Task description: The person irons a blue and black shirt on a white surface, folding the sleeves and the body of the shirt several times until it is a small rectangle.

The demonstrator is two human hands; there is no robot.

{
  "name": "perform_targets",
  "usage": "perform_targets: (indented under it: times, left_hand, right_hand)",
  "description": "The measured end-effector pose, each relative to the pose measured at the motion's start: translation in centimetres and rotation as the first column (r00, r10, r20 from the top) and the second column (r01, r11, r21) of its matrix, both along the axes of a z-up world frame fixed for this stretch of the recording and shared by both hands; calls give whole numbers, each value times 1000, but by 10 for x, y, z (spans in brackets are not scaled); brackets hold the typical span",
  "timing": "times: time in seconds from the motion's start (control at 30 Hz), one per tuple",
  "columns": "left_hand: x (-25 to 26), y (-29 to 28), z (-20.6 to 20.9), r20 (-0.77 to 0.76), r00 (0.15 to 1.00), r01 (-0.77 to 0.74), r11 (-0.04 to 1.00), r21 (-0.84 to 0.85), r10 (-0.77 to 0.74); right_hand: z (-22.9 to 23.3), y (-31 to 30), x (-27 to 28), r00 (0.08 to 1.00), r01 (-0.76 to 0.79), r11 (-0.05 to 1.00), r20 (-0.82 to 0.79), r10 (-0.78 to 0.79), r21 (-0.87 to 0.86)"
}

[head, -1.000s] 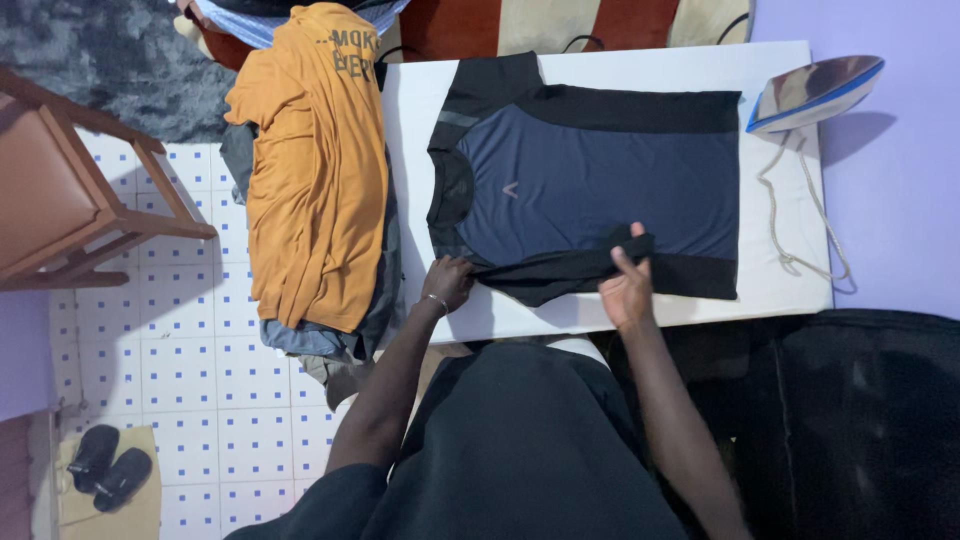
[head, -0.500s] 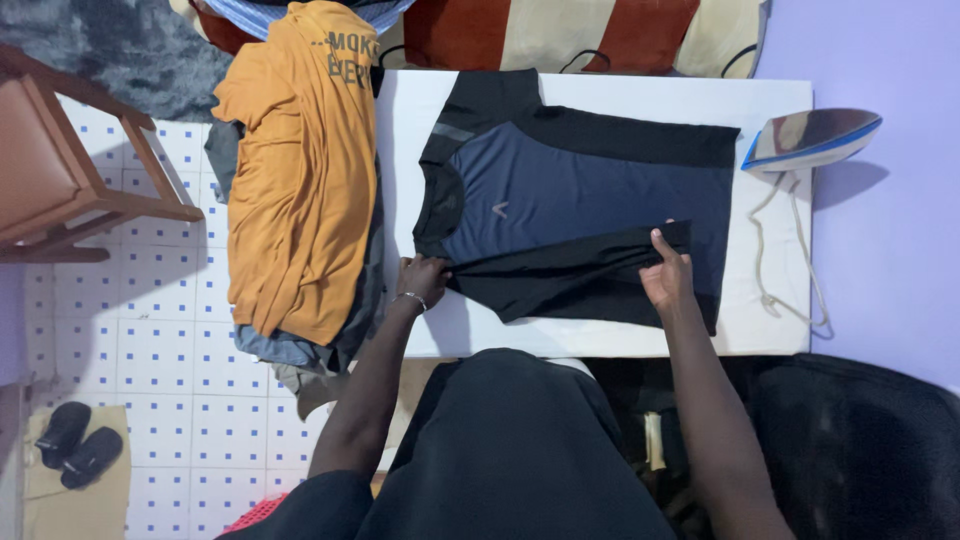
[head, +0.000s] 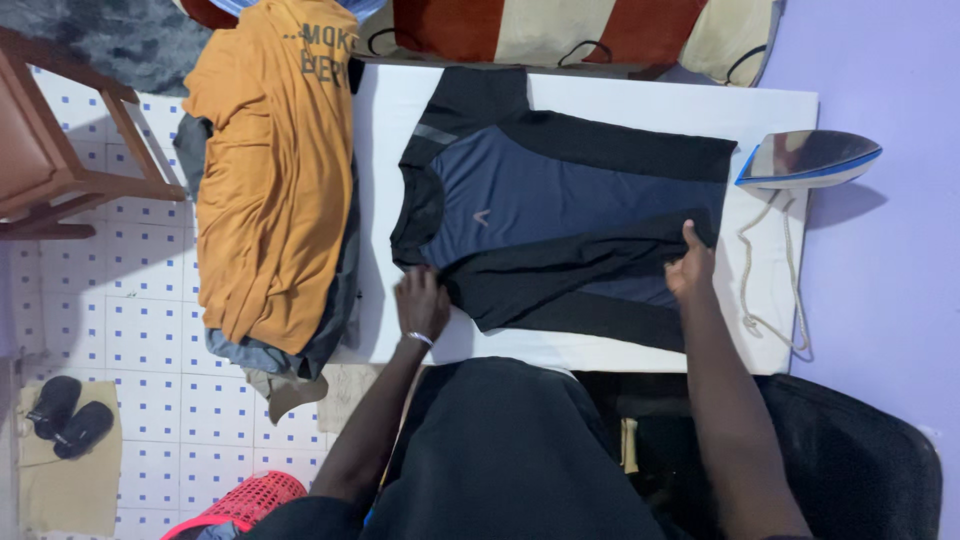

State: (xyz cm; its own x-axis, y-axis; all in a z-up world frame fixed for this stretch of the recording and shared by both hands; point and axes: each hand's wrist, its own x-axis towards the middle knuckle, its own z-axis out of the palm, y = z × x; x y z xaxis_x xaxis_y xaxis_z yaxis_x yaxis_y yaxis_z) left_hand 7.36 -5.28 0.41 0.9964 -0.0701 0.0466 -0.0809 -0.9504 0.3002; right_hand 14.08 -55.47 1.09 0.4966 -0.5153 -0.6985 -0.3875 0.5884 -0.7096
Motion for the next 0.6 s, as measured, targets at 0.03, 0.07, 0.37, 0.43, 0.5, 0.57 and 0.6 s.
perform_targets:
  times: [0.03,0.07,0.37,0.43,0.5,0.57,0.6]
  left_hand:
    - [-9,-9,-3,-5,1000,1,1000,-1,-1]
    - [-17,-17,-6,-112,988,102,991,-83,-111]
    - [-43,-64,-11,-231,877,382,904,-193,-421]
    - [-42,-68,-10,-284,875,364,920,-147,-391]
    - [-38,-68,-8,-277,867,404,910,-94,-413]
    - [-35,-72,-6,-241,875,403,907,-121,-420]
    - [-34,-73,-6,-204,881,405,903,-145,-428]
  right_hand:
    - [1,-6,2,1000,1,1000,-5,-1,-1]
    - [1,-12,5,1000,-5,996,14,6,-87]
    - [-4,-55,39,925,-367,726,-146,351,-581]
    - [-6,-62,42,896,-420,641,-182,404,-642]
    - [-9,-65,45,864,-452,611,-147,482,-650]
    - [-13,-67,49,831,-490,506,-204,517,-710]
    - [-14,-68,52,798,-519,395,-264,542,-758]
